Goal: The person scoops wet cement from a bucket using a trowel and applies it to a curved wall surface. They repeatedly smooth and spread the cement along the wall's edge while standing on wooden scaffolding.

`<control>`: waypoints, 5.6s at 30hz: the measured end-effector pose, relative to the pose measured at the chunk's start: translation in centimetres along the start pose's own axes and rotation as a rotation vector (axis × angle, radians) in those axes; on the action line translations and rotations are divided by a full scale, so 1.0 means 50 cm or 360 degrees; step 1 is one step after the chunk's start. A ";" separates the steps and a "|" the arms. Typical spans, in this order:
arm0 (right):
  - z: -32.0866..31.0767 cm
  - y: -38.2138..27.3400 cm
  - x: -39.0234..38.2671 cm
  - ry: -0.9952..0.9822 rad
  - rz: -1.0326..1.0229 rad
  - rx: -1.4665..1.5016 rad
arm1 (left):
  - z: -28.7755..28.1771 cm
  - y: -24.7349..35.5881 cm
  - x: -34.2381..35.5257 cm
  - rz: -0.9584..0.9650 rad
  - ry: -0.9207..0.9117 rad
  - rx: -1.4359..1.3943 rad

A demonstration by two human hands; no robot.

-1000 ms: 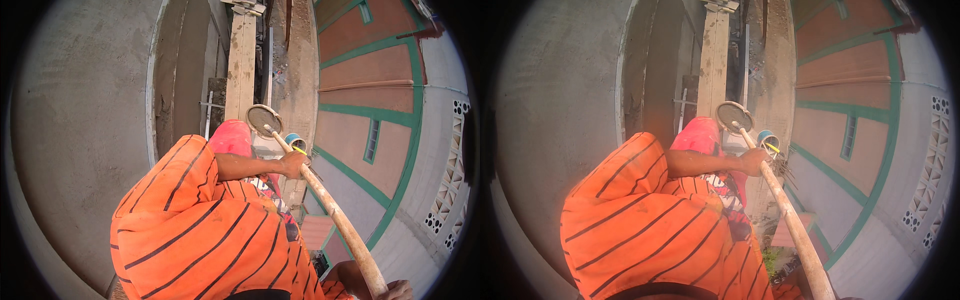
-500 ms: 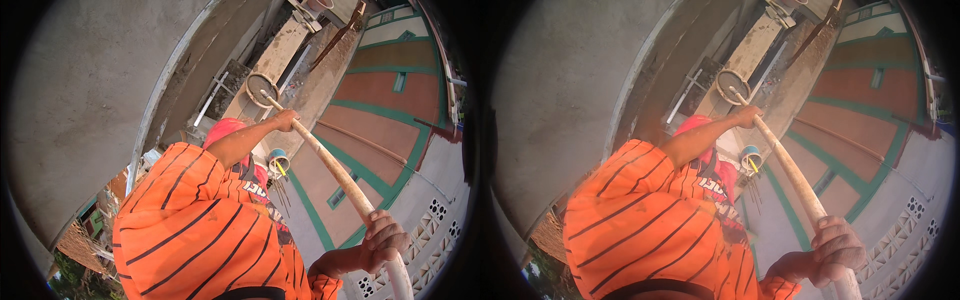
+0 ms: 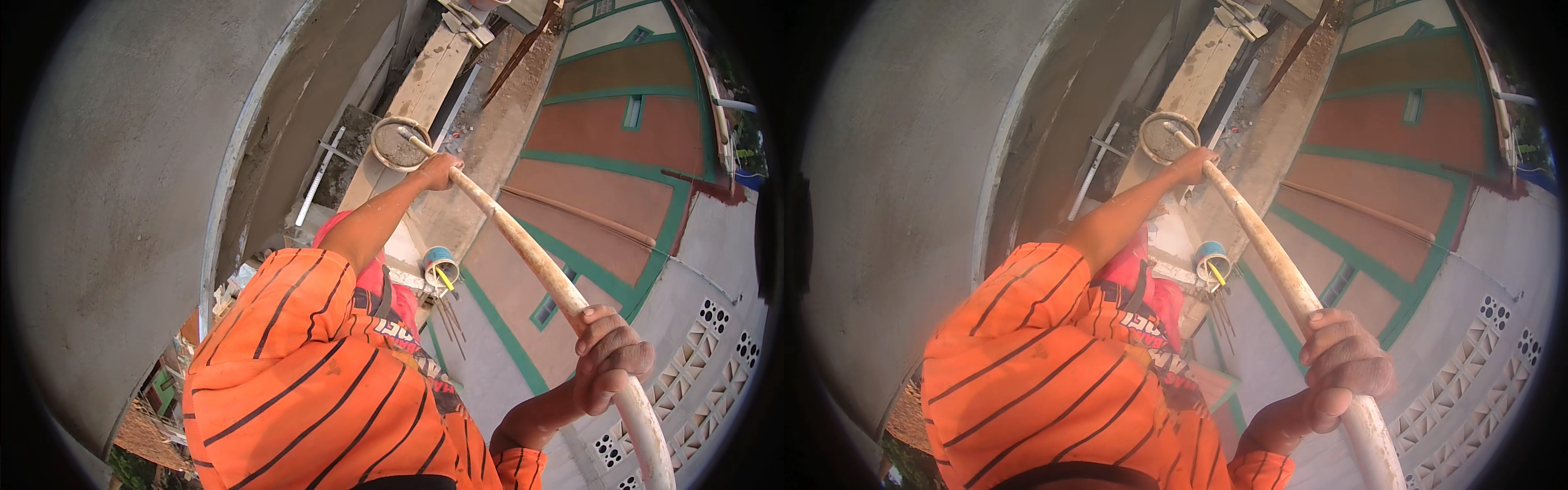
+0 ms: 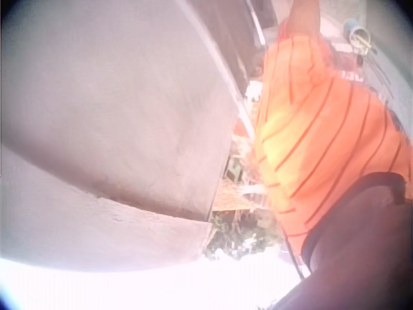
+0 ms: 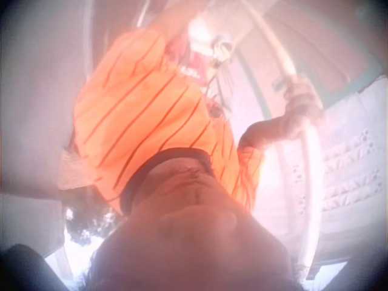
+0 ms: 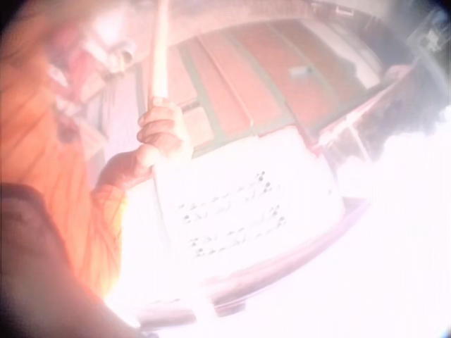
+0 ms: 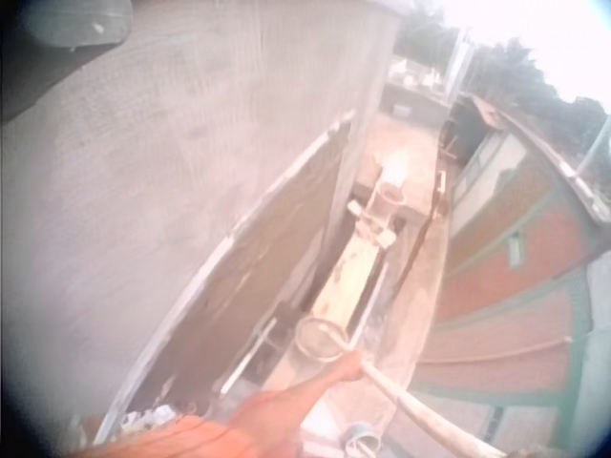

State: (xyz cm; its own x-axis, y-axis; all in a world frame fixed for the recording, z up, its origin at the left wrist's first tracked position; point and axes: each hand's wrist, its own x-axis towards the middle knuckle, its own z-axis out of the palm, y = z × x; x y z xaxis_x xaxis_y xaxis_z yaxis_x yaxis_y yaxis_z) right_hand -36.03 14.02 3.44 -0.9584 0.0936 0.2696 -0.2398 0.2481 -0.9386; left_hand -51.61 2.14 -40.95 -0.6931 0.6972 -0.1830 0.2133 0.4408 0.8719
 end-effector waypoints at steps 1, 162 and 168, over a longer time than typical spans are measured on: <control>-0.001 0.005 0.002 -0.0001 0.0037 0.0003 | 0.005 -0.010 0.001 0.0013 0.0020 -0.0011; 0.549 1.526 0.168 0.0337 0.2048 0.0497 | -0.148 -0.559 -0.620 -0.2030 0.0798 -0.1162; 0.521 1.486 0.324 0.0320 0.1920 0.0601 | -0.013 -0.536 -0.837 -0.2078 0.0861 -0.1149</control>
State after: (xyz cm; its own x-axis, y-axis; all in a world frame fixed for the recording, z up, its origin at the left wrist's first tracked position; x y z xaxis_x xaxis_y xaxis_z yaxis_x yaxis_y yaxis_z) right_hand -73.44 8.85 -67.55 -0.5661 0.2187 -0.7948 0.7008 -0.3800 -0.6037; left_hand -28.75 -39.23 -56.38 -0.3163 -0.2747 -0.9080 -0.9487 0.0903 0.3031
